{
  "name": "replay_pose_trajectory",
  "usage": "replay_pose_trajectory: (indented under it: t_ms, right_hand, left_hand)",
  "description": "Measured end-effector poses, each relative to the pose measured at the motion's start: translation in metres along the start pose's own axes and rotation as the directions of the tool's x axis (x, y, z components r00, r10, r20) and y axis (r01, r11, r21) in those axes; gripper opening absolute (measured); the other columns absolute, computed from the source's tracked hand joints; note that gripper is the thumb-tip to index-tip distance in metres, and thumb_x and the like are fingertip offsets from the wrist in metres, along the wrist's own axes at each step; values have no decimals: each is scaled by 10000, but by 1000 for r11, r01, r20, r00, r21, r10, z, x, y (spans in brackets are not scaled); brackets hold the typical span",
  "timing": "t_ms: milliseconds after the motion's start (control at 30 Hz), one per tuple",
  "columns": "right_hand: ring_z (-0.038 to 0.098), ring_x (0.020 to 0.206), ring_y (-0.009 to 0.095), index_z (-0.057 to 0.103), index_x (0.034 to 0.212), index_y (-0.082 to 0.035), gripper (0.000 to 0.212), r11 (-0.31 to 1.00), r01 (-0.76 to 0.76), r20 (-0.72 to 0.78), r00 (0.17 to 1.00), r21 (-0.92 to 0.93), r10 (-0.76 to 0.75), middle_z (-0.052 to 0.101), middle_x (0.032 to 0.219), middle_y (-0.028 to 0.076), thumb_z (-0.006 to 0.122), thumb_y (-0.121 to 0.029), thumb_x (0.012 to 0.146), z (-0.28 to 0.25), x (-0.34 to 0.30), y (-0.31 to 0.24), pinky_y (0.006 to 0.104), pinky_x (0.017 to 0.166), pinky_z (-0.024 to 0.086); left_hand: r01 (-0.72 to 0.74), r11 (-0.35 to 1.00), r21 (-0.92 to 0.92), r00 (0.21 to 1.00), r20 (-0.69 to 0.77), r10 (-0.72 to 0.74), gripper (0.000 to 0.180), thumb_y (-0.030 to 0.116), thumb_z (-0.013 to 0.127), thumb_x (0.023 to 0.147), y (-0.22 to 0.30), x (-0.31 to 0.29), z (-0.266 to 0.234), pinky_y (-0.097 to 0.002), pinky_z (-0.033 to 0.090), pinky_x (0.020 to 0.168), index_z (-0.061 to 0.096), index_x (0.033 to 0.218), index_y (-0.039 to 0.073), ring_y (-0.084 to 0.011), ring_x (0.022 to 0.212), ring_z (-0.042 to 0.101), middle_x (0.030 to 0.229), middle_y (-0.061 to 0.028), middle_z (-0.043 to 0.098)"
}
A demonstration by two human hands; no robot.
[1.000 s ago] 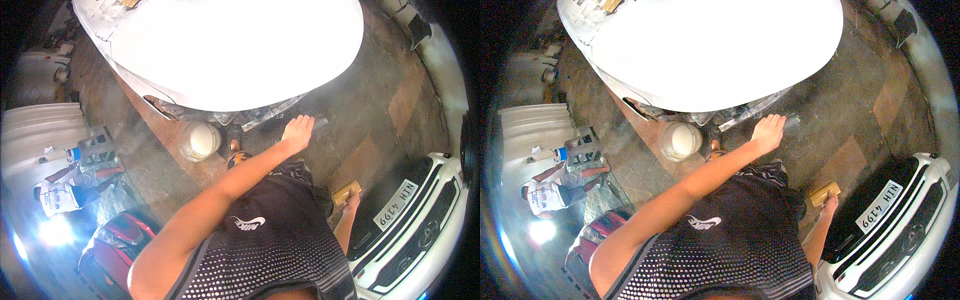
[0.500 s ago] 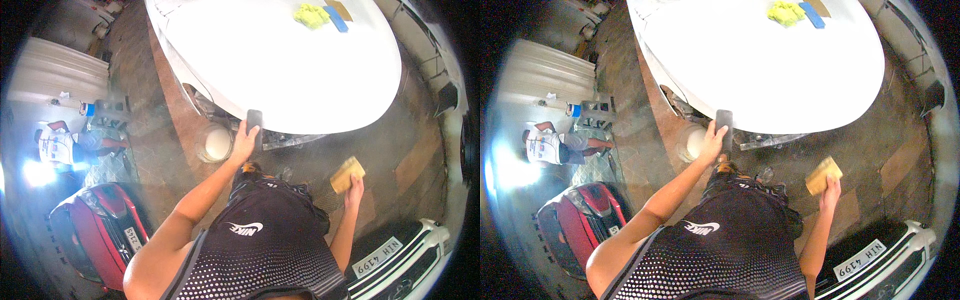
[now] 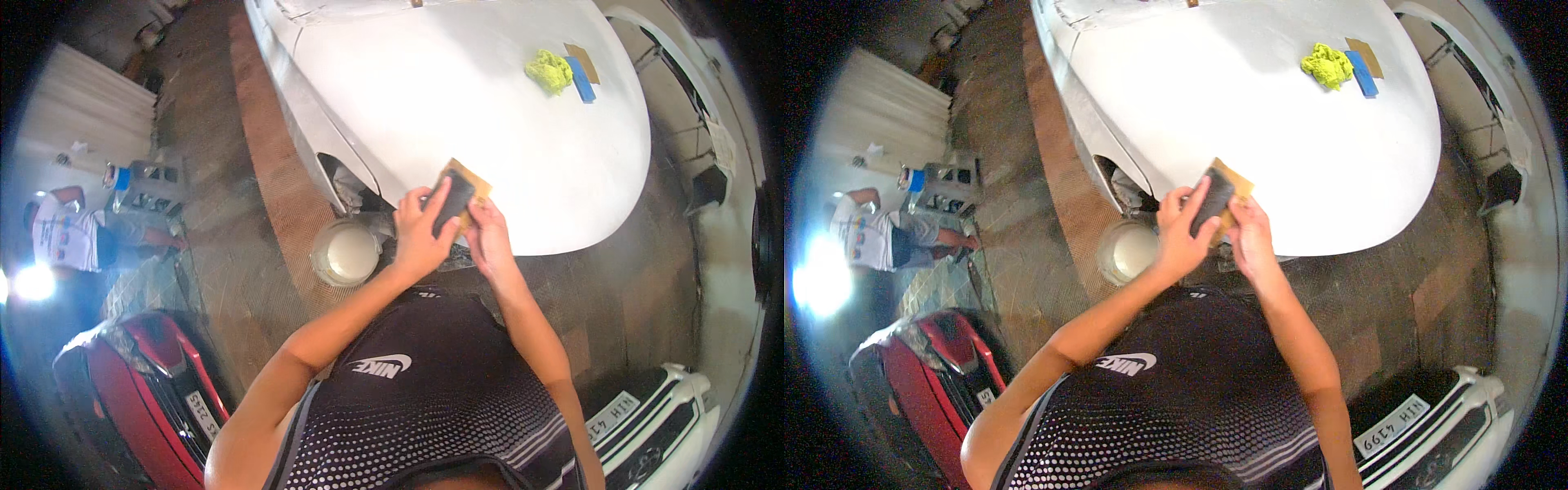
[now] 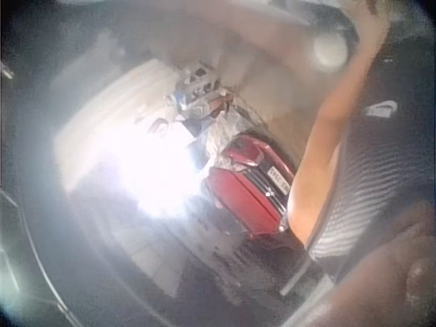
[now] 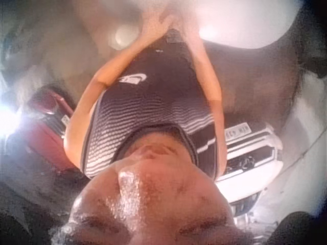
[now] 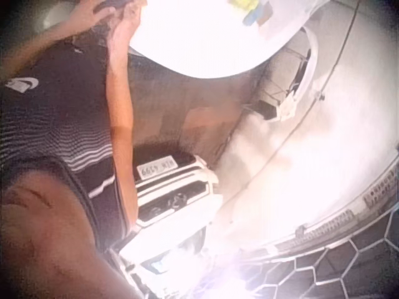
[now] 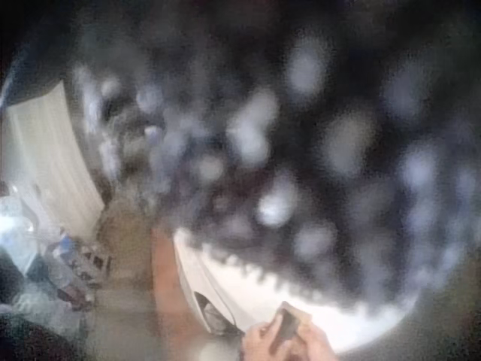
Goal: The person sands the white car hood using a sanding block and a cloth, repeatedly dipping the block into a bucket of water and wiping the surface. The person switches between sanding blocks and wipes the hood with a cloth throughout the process.
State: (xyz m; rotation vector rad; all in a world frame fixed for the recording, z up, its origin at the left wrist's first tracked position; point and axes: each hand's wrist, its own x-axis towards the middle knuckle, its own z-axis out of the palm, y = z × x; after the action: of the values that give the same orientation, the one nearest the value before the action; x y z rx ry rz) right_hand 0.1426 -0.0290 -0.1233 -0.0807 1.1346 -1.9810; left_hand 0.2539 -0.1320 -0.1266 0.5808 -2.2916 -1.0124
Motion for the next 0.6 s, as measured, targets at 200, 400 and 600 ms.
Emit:
replay_pose_trajectory:
  t_ms: [200,400,600]
  right_hand:
    - [642,1042,147,574,1266,-33,242,998,-10,58,998,68,6,673,1140,57,541,-188,1083,63,27,32,342,937,528]
    - [615,884,84,583,1231,-42,210,999,-52,-55,997,-12,51,647,1003,3,557,-183,1078,98,39,47,266,812,525]
    - [562,795,52,613,1217,-33,218,993,-47,-180,983,-111,26,643,965,-14,547,-196,1087,117,39,55,230,707,469]
  left_hand:
    - [45,999,3,997,-68,-45,781,257,749,867,-39,27,-41,-506,365,997,435,1561,87,-365,1184,467,1271,-183,481]
    - [-20,1000,0,999,-28,20,788,264,780,834,-76,52,-70,-502,374,986,474,1538,87,-370,1191,474,1313,-186,502]
    - [-21,999,-30,999,34,22,818,202,811,813,-85,55,-87,-506,377,996,464,1544,84,-375,1150,482,1310,-192,501]
